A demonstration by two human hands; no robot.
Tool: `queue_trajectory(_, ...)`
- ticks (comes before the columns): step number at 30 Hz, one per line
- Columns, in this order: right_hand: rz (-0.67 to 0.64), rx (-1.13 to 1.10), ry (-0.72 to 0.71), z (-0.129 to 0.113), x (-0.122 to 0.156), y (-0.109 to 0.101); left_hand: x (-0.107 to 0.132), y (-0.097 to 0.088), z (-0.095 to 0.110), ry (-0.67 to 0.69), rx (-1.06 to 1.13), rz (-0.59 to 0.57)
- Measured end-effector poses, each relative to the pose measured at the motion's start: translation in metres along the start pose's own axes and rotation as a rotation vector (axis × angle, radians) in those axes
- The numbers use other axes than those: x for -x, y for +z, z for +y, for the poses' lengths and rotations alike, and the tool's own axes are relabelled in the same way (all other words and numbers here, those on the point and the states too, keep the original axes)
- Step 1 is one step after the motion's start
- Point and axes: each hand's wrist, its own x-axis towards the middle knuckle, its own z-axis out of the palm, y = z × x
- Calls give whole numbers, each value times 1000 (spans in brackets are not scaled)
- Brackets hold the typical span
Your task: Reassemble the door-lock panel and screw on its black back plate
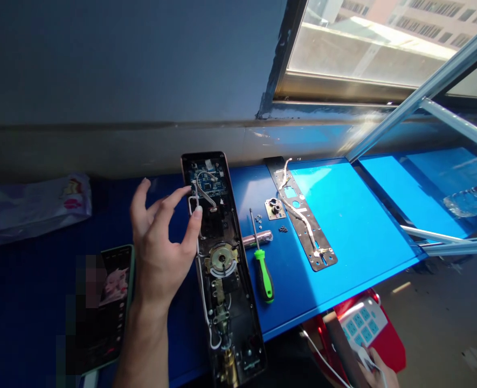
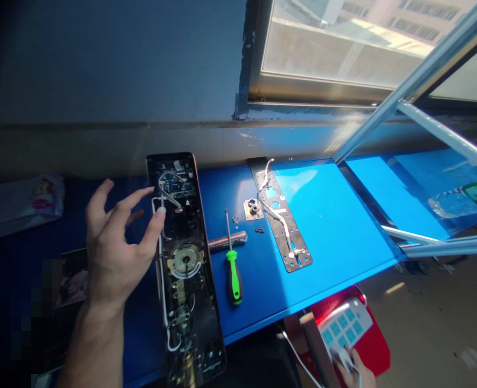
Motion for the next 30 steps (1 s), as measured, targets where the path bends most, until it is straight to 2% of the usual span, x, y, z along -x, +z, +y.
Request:
queue_trajectory(6, 28, -112, 68, 12, -3, 0, -1, -1, 0, -8, -10, 16)
queue_trajectory(11, 129, -72, 147, 33, -6, -20, -2, -2, 2, -5, -9, 12)
queue_trajectory(16, 186, -43, 145, 43, -15, -30, -1, -2, 4, -32, -20, -12)
queue_trajectory(20, 211, -50, 87, 39, -21, -27, -1, -1, 7, -48, -28, -1)
queue_trajectory(23, 201, -79, 57, 31, -16, -23, -2, 1, 8, -53, -36, -3)
queue_trajectory(30, 240, -152, -23, -6, 3, -15, -2, 2, 7, -6, -40, 29)
